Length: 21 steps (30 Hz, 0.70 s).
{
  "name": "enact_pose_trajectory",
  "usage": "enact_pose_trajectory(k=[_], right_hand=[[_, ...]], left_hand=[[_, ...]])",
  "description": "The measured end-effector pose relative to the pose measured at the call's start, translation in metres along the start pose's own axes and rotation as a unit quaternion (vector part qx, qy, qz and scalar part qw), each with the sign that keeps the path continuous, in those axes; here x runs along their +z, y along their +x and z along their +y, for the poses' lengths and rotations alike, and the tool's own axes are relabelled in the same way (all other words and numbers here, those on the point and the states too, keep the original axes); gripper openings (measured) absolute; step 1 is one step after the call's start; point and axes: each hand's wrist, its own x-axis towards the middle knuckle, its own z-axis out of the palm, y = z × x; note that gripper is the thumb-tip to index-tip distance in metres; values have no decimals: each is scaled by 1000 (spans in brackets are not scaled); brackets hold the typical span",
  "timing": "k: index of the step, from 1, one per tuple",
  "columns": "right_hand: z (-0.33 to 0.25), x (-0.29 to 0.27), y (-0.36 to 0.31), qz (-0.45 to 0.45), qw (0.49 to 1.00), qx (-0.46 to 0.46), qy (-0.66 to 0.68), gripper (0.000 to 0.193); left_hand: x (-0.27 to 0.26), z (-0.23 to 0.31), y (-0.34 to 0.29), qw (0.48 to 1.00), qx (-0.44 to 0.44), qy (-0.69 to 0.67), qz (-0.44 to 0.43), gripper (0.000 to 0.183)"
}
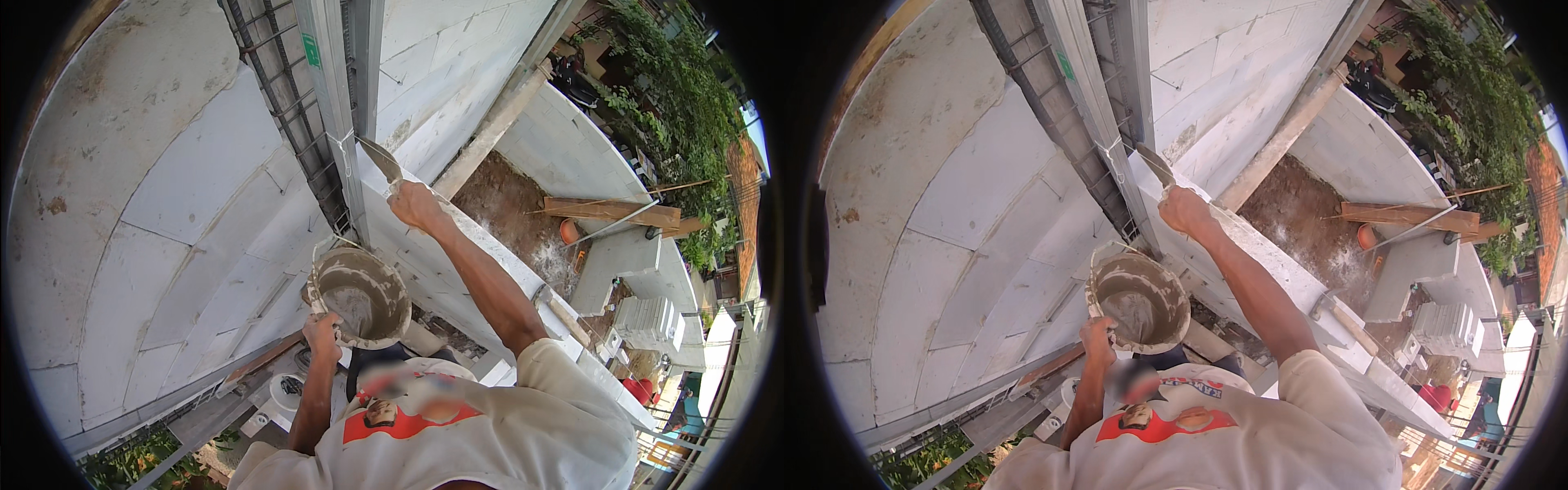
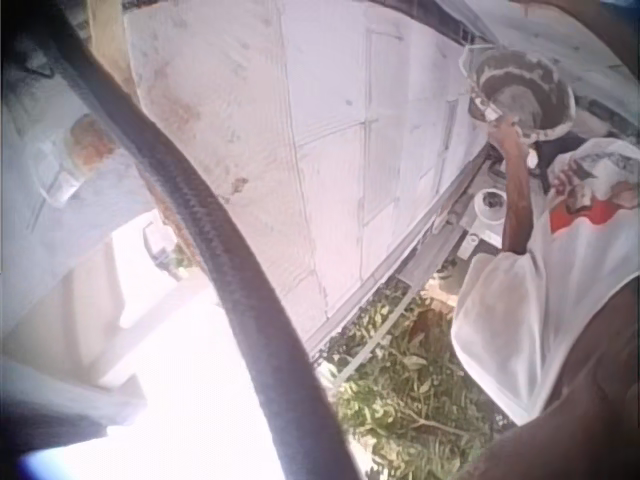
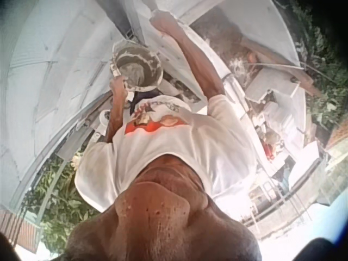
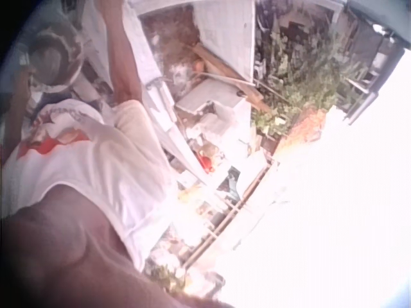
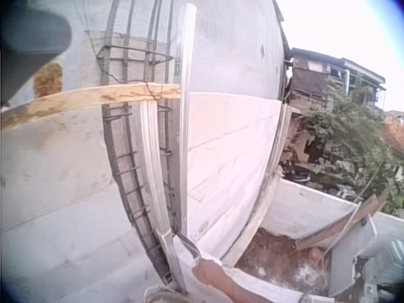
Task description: The person secures a guide string, applies mortar to a wall surface with a trowel, positions concrete blocks onto the mortar, taps them with a hammer, and spreads additional mortar over the blocks.
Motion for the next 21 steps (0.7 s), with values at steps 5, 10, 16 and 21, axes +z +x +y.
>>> enact_pose_trajectory(k=[5, 10, 16, 21], right_hand=[[-22, 15, -8, 37, 983, -28, -179, 34], [-8, 17, -78, 21, 985, 37, -165, 41], [-8, 84, -106, 40, 993, 75, -80, 54], [19, 99, -156, 4, 994, 56, -91, 59]], left_hand=[[-26, 4, 22, 998, -13, 27, 49, 14], [-23, 22, 28, 999, -3, 25, 27, 16], [-4, 23, 40, 1000, 2, 17, 9, 18], [16, 30, 34, 1000, 11, 19, 3, 18]])
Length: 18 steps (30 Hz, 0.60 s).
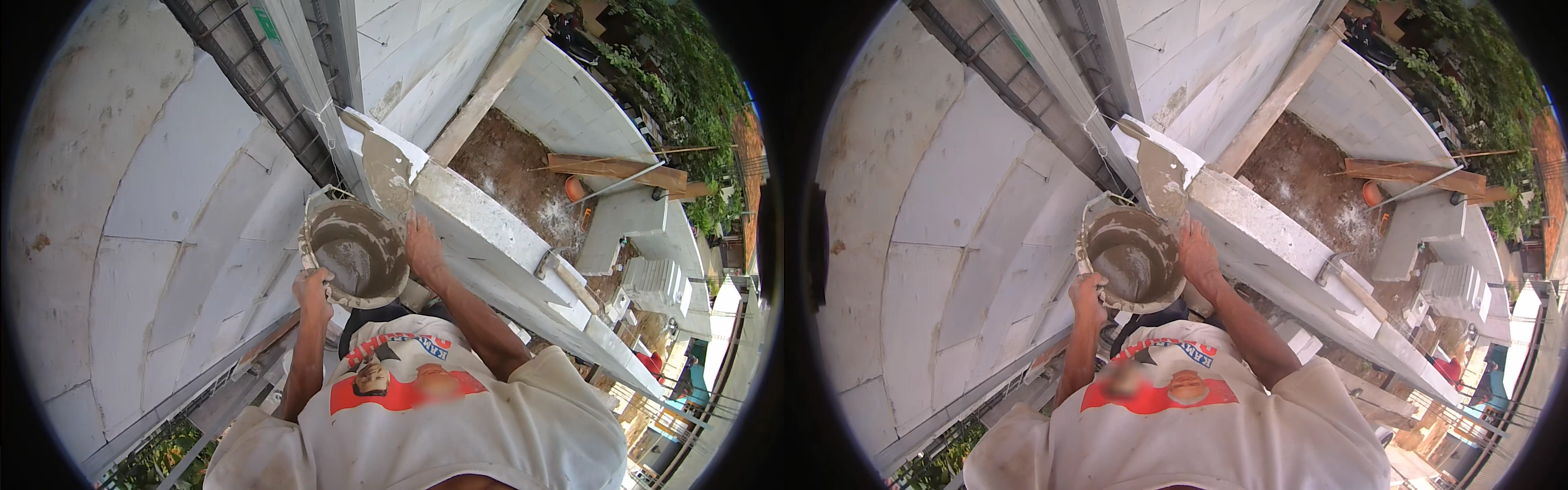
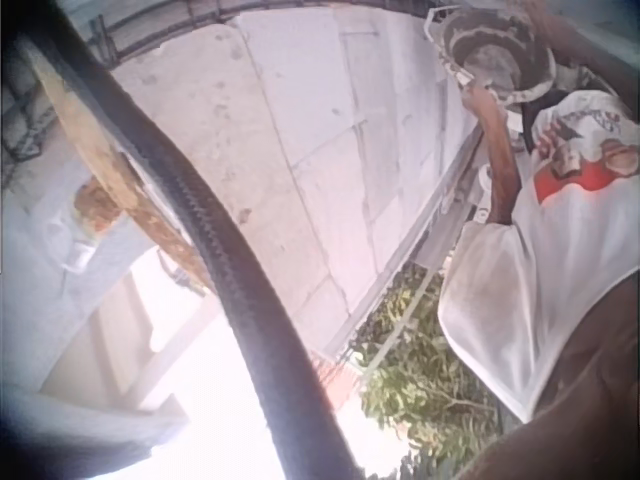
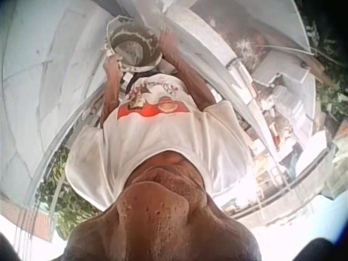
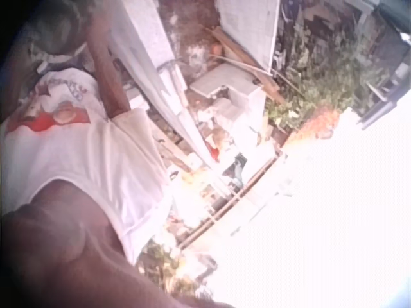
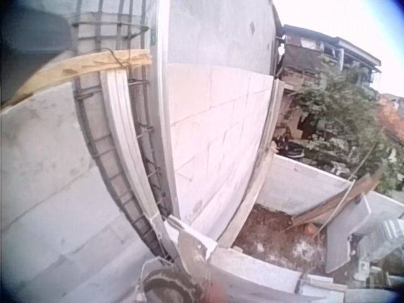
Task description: The person secures a guide string, applies mortar to a wall surface with a trowel, positions concrete blocks onto the mortar, taps them with a hammer, and spreads additional mortar over the blocks.
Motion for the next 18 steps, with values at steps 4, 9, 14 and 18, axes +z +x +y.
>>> enact_pose_trajectory(k=[4, 9, 14, 18], right_hand=[[53, 9, -54, 25, 991, -130, -2, 64], [13, -71, -45, -201, 975, -82, -43, 36], [-9, -21, -43, -179, 960, -157, -149, 21], [-23, -52, -59, -271, 916, -276, -106, 17]], left_hand=[[10, 17, -7, 999, 13, 33, -18, 18], [30, 34, -20, 991, 67, 111, -19, 19], [53, 55, -41, 980, 137, 113, -90, 37], [44, 40, -24, 982, 145, 111, -58, 32]])
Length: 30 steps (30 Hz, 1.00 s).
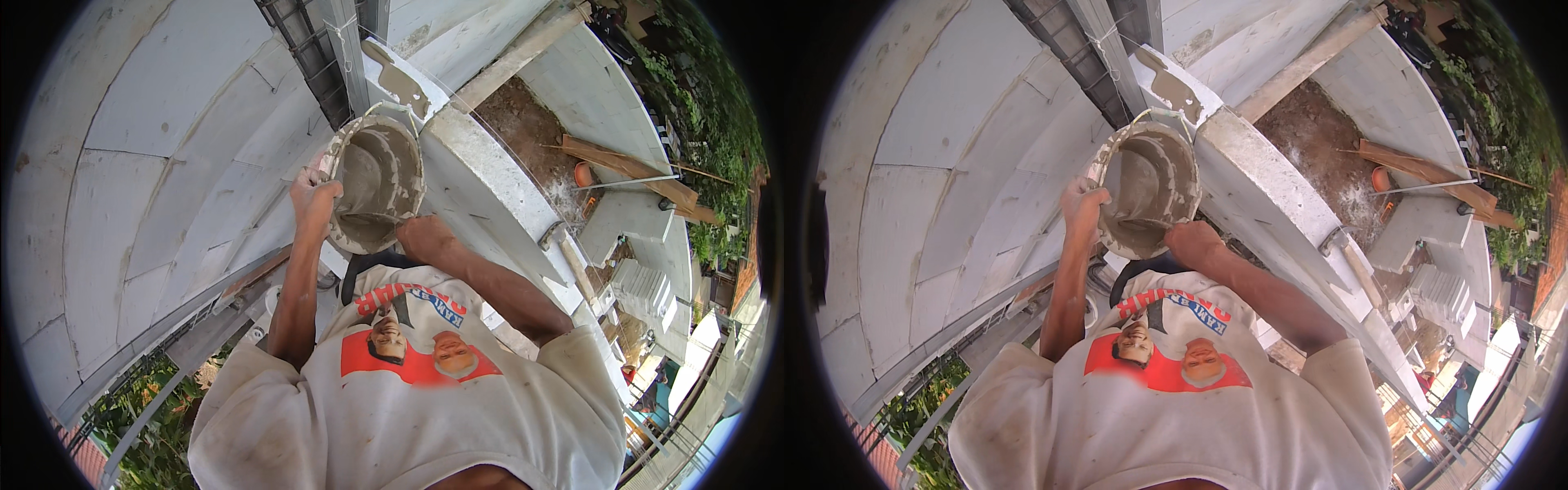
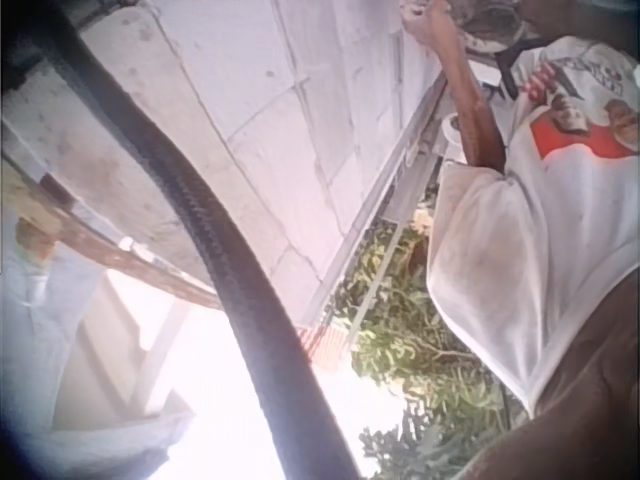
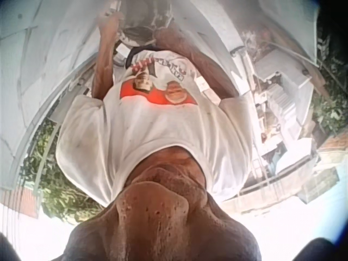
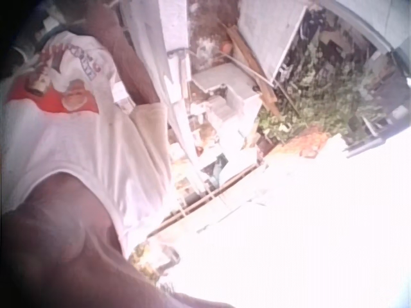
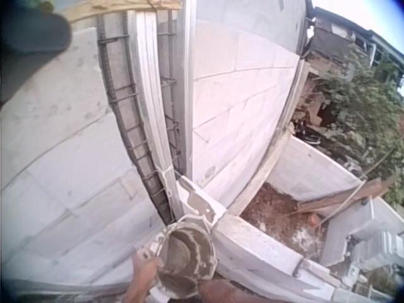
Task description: The person secures a guide string, applies mortar to a wall surface with a trowel, positions concrete blocks onto the mortar, taps them with a hammer, and spreads additional mortar over the blocks.
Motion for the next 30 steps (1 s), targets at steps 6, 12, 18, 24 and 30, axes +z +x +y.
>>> enact_pose_trajectory(k=[6, 12, 18, 24, 30], right_hand=[[39, 23, -7, -105, 854, 58, 506, 24], [45, 9, -37, -121, 749, 85, 646, 22], [64, -44, -70, 123, 758, 149, 624, 26], [100, -60, -42, 288, 917, 246, 126, 28], [79, -16, -59, 265, 881, 380, 100, 36]], left_hand=[[-1, -7, -1, 999, -10, -44, 22, 28], [-21, -26, -13, 987, -110, -103, 48, 24], [-42, -61, -9, 979, -125, -129, 94, 23], [-44, -66, 5, 963, -134, -201, 117, 17], [-64, -64, 9, 969, -136, -165, 121, 13]])
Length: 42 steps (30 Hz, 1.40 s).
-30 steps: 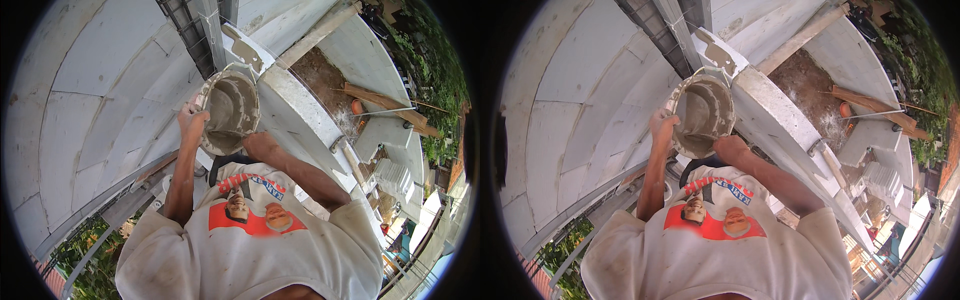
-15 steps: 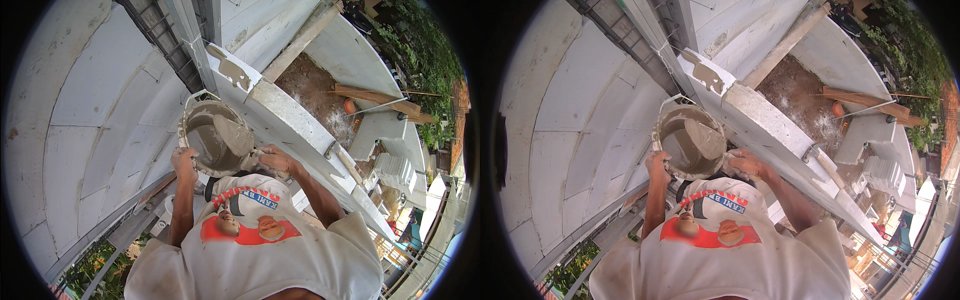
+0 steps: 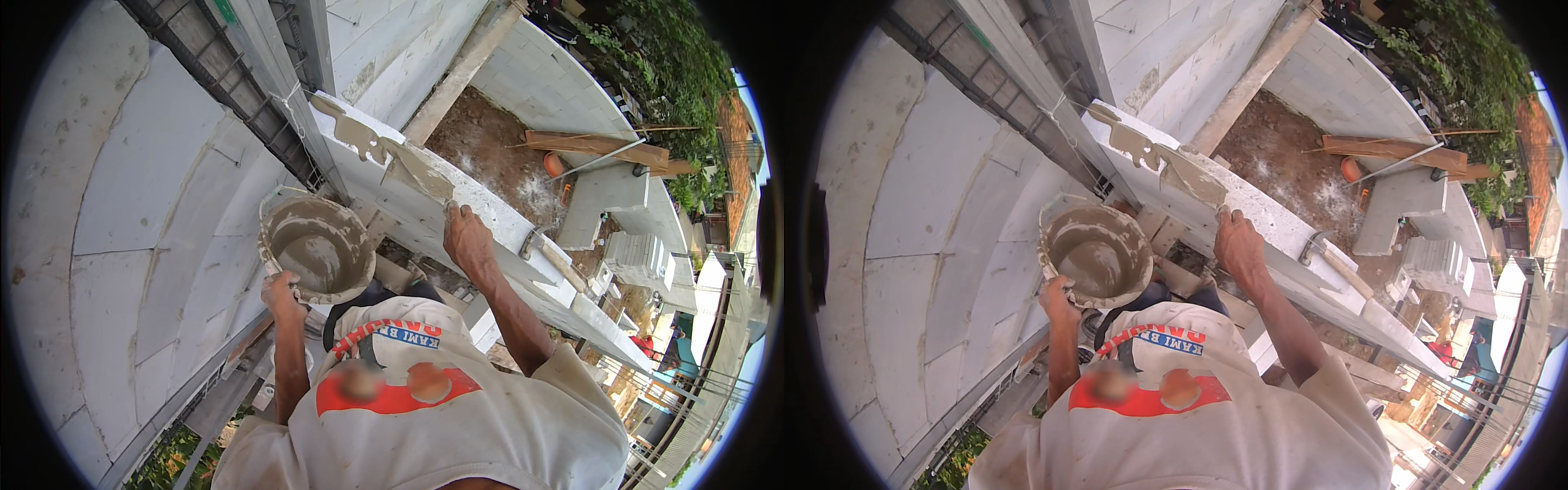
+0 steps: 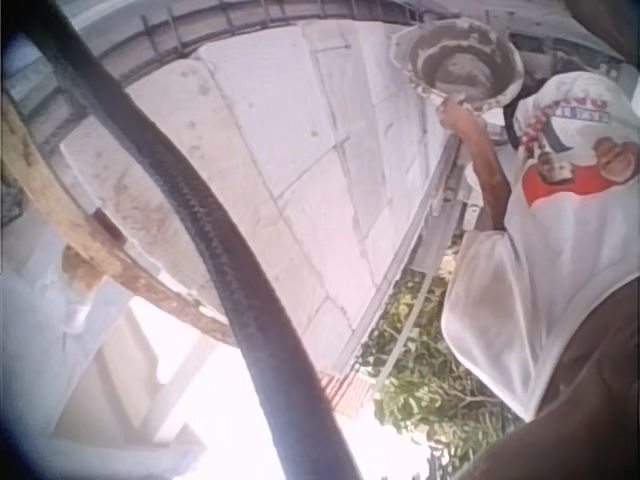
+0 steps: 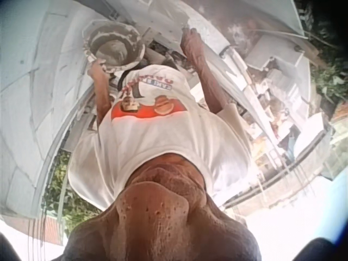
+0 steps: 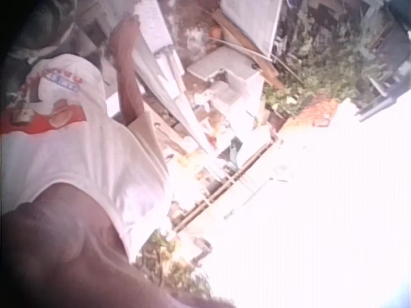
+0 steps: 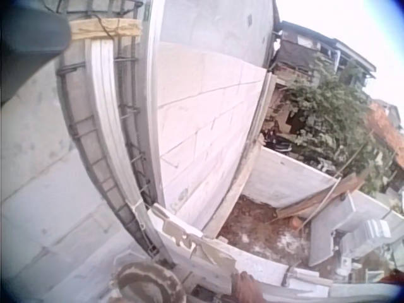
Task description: The person secures a guide string, applies mortar to a wall surface with a trowel, positions concrete blocks onto the mortar, taps them with a hammer, and spreads additional mortar over the blocks.
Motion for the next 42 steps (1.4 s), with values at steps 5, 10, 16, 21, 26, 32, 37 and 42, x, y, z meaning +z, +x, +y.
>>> enact_pose_trajectory(k=[5, 10, 16, 21, 26, 32, 37, 42], right_hand=[[32, 68, -53, 44, 998, 34, -26, 49], [63, 91, -115, -42, 997, 49, -35, 72], [4, 34, -101, -86, 983, -114, 117, 40], [-66, 72, -33, -198, 951, -218, -98, 30], [-79, 71, -54, -244, 902, -322, -150, 24], [-11, 60, -62, -348, 850, -378, 120, 35], [38, 76, -82, -547, 715, -91, 426, 36], [52, 15, -109, -472, 696, -13, 541, 21]], left_hand=[[11, 5, -8, 1000, 2, -16, -3, 19], [17, 7, -4, 1000, 0, 27, -1, 23], [17, 10, -8, 994, 27, 101, -43, 23], [52, 25, -60, 978, 109, 163, -69, 27], [51, 3, -62, 964, 189, 171, -69, 31], [58, -20, -94, 979, 178, 84, -60, 27], [58, -35, -127, 988, 126, 81, -37, 32], [42, -53, -133, 998, 58, 25, -8, 19]])
